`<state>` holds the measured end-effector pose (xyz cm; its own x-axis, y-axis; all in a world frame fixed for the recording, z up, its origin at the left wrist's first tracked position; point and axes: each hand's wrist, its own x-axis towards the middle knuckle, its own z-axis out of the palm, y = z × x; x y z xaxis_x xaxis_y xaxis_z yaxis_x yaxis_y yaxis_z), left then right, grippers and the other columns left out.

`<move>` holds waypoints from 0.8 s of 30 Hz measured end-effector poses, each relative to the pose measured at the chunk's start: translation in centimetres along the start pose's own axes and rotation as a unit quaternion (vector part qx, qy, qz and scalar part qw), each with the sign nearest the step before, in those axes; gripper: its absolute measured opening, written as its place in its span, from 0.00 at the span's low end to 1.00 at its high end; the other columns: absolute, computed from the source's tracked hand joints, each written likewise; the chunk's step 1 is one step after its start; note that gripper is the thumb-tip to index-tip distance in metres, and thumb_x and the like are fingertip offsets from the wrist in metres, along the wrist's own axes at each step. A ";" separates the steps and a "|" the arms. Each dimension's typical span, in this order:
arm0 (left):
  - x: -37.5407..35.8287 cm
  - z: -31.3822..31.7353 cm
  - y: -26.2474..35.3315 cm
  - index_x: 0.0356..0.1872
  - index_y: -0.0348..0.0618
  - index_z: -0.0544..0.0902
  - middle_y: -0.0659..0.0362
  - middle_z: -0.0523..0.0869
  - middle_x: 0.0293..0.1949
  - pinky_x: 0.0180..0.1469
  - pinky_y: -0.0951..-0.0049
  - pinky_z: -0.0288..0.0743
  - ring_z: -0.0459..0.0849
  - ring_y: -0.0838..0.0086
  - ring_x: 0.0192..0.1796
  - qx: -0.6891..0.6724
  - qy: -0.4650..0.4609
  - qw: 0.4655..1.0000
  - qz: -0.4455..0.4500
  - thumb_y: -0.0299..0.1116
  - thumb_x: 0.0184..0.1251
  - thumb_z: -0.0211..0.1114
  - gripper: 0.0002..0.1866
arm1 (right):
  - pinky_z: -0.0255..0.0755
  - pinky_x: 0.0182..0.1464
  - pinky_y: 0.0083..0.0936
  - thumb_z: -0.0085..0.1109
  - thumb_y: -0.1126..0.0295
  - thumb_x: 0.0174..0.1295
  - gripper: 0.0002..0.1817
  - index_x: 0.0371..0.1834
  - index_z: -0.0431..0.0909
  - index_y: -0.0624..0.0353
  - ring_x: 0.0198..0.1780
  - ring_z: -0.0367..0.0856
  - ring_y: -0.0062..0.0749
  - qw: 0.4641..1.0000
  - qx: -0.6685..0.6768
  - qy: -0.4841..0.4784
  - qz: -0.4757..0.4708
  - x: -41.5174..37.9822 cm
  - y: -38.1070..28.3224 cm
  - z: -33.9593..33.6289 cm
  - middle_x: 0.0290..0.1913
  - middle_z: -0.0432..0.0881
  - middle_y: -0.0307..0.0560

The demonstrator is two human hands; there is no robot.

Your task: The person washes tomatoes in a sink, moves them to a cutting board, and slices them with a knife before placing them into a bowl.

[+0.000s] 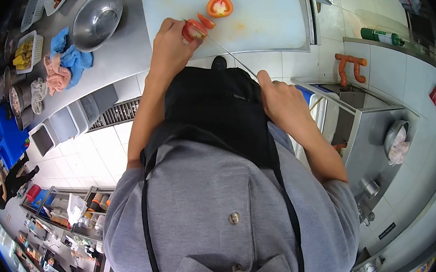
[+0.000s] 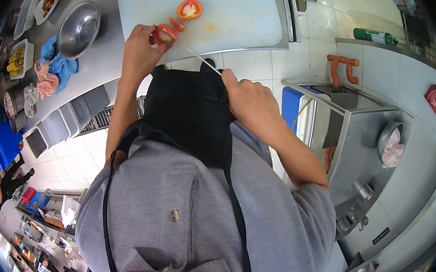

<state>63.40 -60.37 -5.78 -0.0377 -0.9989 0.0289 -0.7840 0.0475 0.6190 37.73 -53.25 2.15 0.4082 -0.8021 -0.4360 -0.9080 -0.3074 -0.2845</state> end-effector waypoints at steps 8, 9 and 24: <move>0.4 0.0 -0.5 0.43 0.31 0.84 0.49 0.85 0.42 0.46 0.67 0.81 0.87 0.63 0.41 -0.029 -0.020 0.999 -0.031 0.33 0.50 0.79 0.21 | 0.76 0.36 0.53 0.48 0.74 0.63 0.11 0.48 0.66 0.60 0.34 0.84 0.61 0.999 0.033 0.010 -0.003 4.7 -0.9 2.3 0.28 0.82 0.63; 0.3 0.0 -0.5 0.44 0.31 0.84 0.49 0.85 0.43 0.46 0.67 0.81 0.87 0.64 0.41 -0.042 -0.014 0.999 -0.031 0.32 0.49 0.79 0.22 | 0.76 0.37 0.54 0.47 0.74 0.63 0.11 0.48 0.66 0.60 0.35 0.84 0.62 0.999 0.037 0.027 -0.014 5.7 -0.8 3.2 0.29 0.82 0.64; -1.5 0.2 -0.6 0.50 0.31 0.83 0.50 0.84 0.41 0.45 0.67 0.80 0.85 0.64 0.40 0.009 0.034 0.999 -0.017 0.32 0.48 0.80 0.27 | 0.70 0.33 0.58 0.53 0.74 0.65 0.10 0.44 0.62 0.60 0.30 0.79 0.67 0.996 0.074 0.017 -0.038 1.5 0.0 1.0 0.22 0.78 0.65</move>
<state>63.78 -58.91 -6.35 0.0304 -0.9976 0.0615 -0.7956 0.0131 0.6057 38.46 -53.94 0.65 0.4703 -0.7963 -0.3805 -0.8497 -0.2921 -0.4390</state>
